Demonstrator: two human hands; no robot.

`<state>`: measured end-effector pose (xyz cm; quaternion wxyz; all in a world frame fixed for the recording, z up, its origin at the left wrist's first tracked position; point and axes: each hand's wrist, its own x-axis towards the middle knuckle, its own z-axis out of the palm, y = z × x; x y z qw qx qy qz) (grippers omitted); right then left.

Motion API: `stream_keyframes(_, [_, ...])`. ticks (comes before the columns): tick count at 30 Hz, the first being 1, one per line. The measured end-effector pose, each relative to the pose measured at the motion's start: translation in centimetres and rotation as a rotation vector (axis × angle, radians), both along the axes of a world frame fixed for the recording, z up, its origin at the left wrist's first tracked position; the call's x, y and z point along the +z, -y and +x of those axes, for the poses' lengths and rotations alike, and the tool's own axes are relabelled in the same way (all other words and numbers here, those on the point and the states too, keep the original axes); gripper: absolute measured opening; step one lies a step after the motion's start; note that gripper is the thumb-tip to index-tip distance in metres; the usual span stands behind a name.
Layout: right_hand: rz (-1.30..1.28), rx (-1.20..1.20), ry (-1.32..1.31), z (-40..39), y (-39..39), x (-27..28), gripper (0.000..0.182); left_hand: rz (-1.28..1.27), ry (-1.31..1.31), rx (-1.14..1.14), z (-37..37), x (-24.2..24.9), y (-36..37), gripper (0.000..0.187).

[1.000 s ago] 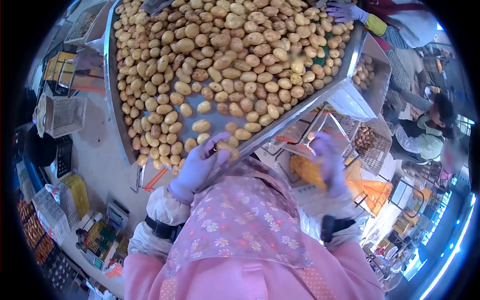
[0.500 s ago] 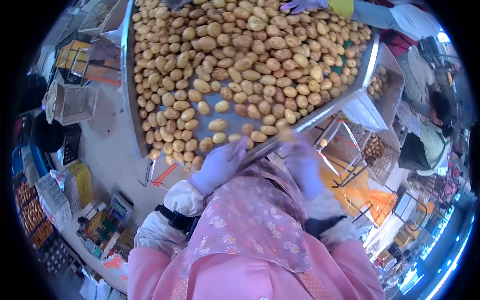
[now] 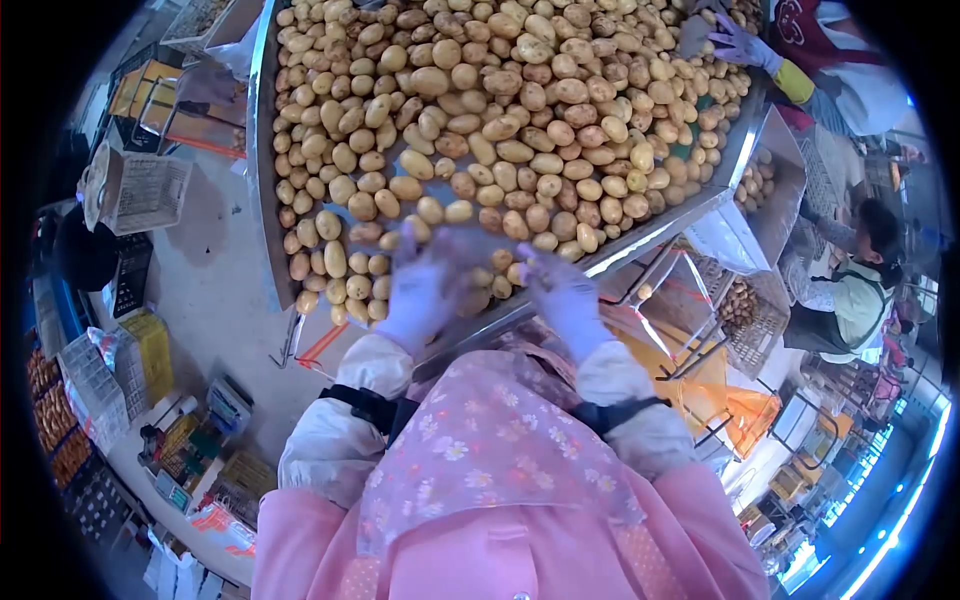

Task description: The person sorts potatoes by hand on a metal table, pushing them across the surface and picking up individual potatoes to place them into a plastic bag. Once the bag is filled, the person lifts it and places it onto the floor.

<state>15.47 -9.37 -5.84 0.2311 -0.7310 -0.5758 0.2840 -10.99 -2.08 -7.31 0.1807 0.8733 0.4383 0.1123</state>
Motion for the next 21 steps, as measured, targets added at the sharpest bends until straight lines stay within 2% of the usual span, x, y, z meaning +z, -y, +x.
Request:
stream_keyframes(2, [0.033, 0.013, -0.014, -1.6, -0.4, 2.1, 0.031, -0.063, 0.018, -0.041, -0.8, 1.5, 1.7, 0.051])
stream_keyframes(4, [-0.051, -0.286, -0.162, 4.0, 2.7, 1.9, 0.026, -0.137, 0.036, -0.077, -2.5, 2.1, 3.8, 0.050])
stream_keyframes(5, [0.052, -0.320, -0.257, 7.8, 5.4, 1.3, 0.027, -0.155, 0.027, -0.066, -4.5, 1.8, 4.5, 0.049])
stream_keyframes(6, [-0.172, -0.440, -0.098, 11.4, 6.8, 2.6, 0.030, -0.167, 0.018, -0.052, -6.4, 1.4, 4.5, 0.047])
stream_keyframes(8, [-0.186, -0.050, 0.984, 17.8, 10.2, 1.7, 0.034, -0.186, 0.029, 0.006, -9.6, 0.7, 3.5, 0.045])
stream_keyframes(9, [-0.183, -0.044, 0.987, 17.8, 8.7, 1.8, 0.034, -0.209, 0.035, 0.058, -10.4, 0.4, 3.2, 0.043])
stream_keyframes(11, [0.047, -0.081, 0.918, 15.9, 2.9, 3.3, 0.035, -0.066, 0.061, 0.357, -10.3, 0.4, -0.8, 0.045])
stream_keyframes(12, [0.150, -0.266, 0.338, 9.7, -2.1, 6.1, 0.031, 0.024, 0.070, 0.411, -9.2, 1.3, -3.8, 0.044])
stream_keyframes(13, [0.219, -0.193, 0.076, 8.3, -5.1, 1.8, 0.034, 0.123, 0.080, 0.472, -7.8, 1.6, -6.9, 0.044])
stream_keyframes(14, [0.488, 0.047, -0.294, 4.4, -8.2, -0.4, 0.031, 0.143, 0.104, 0.514, -7.1, 0.4, -9.3, 0.044])
stream_keyframes(16, [0.230, 0.329, -0.041, -4.7, -14.5, 0.5, 0.029, 0.157, 0.119, 0.556, -6.1, -1.8, -11.3, 0.044])
stream_keyframes(17, [0.473, 0.486, 0.246, -7.5, -16.5, -2.7, 0.030, 0.124, 0.119, 0.533, -5.5, -2.8, -11.6, 0.045])
stream_keyframes(19, [0.035, 0.467, 0.479, -11.8, -18.6, -2.2, 0.027, 0.085, 0.140, 0.462, -5.6, -2.7, -11.3, 0.045])
stream_keyframes(20, [0.033, 0.464, 0.469, -11.9, -18.8, -2.5, 0.027, 0.083, 0.130, 0.458, -6.4, -2.6, -11.0, 0.045])
stream_keyframes(21, [0.086, 0.405, 0.319, -12.1, -18.8, -2.9, 0.024, -0.180, 0.522, 0.584, -7.9, -2.6, -10.6, 0.044])
